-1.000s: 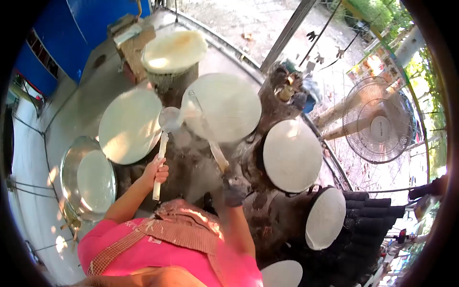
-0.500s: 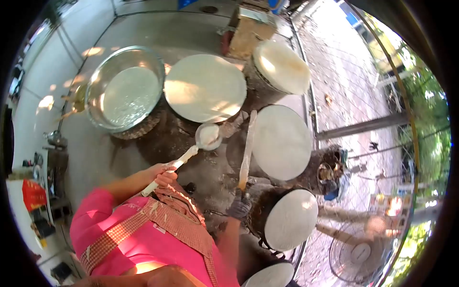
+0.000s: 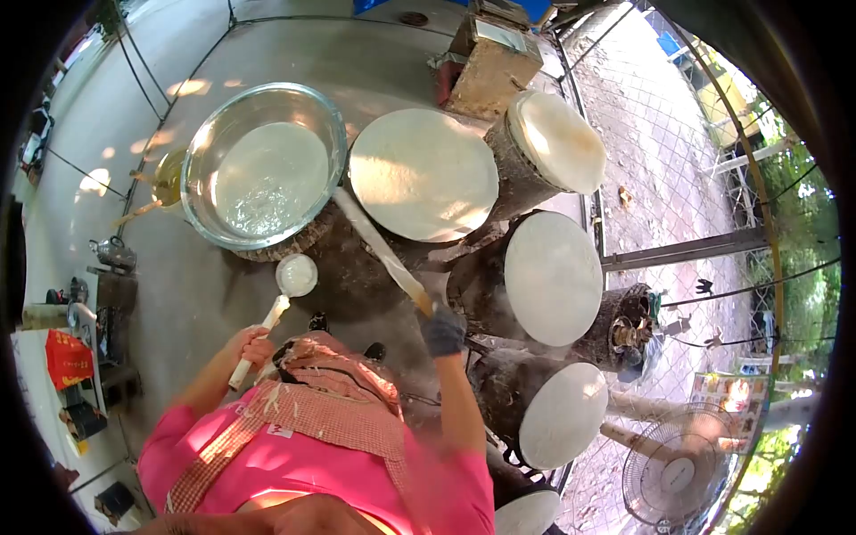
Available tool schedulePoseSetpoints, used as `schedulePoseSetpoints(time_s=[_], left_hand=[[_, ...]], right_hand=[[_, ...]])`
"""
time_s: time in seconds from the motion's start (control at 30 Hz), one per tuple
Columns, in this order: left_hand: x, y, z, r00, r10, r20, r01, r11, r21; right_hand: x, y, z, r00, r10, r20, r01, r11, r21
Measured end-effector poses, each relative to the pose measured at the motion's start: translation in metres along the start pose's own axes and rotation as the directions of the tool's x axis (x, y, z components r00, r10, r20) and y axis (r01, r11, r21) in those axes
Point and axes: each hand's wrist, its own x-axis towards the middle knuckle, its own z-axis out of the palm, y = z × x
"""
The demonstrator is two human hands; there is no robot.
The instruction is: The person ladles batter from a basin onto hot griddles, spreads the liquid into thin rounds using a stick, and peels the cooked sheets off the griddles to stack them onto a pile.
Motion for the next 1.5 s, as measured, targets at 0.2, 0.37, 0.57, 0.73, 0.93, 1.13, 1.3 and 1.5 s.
schedulePoseSetpoints(time_s=[0.2, 0.37, 0.57, 0.73, 0.93, 1.13, 1.3, 1.5], left_hand=[[-0.043, 0.006, 0.018, 0.987, 0.116, -0.112, -0.110, 0.992, 0.062], [-0.068, 0.011, 0.008, 0.982, 0.145, -0.124, -0.150, 0.988, -0.038], [-0.065, 0.038, -0.003, 0.967, 0.189, -0.171, -0.194, 0.981, -0.010], [-0.051, 0.039, 0.033, 0.976, 0.148, -0.162, -0.160, 0.985, -0.064], [0.005, -0.001, 0.064, 0.956, 0.289, 0.049, -0.275, 0.943, -0.185], [0.066, -0.035, 0.101, 0.882, 0.418, 0.218, -0.344, 0.887, -0.309], [0.095, -0.034, 0.117, 0.896, 0.382, 0.228, -0.295, 0.894, -0.337], [0.112, -0.041, 0.174, 0.871, 0.482, 0.097, -0.429, 0.842, -0.328]], right_hand=[[0.136, 0.019, 0.031, 0.945, -0.318, -0.074, 0.272, 0.891, -0.364], [0.189, 0.020, 0.020, 0.890, -0.429, 0.155, 0.452, 0.785, -0.424], [0.229, 0.001, -0.030, 0.948, -0.312, 0.066, 0.317, 0.900, -0.301], [0.324, 0.002, -0.096, 0.884, -0.426, -0.195, 0.394, 0.901, -0.180], [0.471, -0.004, -0.195, 0.913, -0.348, -0.212, 0.325, 0.936, -0.134], [0.634, 0.118, -0.264, 0.920, -0.304, -0.247, 0.293, 0.953, -0.083], [0.573, 0.229, -0.299, 0.866, 0.494, -0.081, -0.242, 0.555, 0.796], [0.500, 0.407, -0.165, 0.655, 0.746, 0.122, -0.063, -0.107, 0.992]])
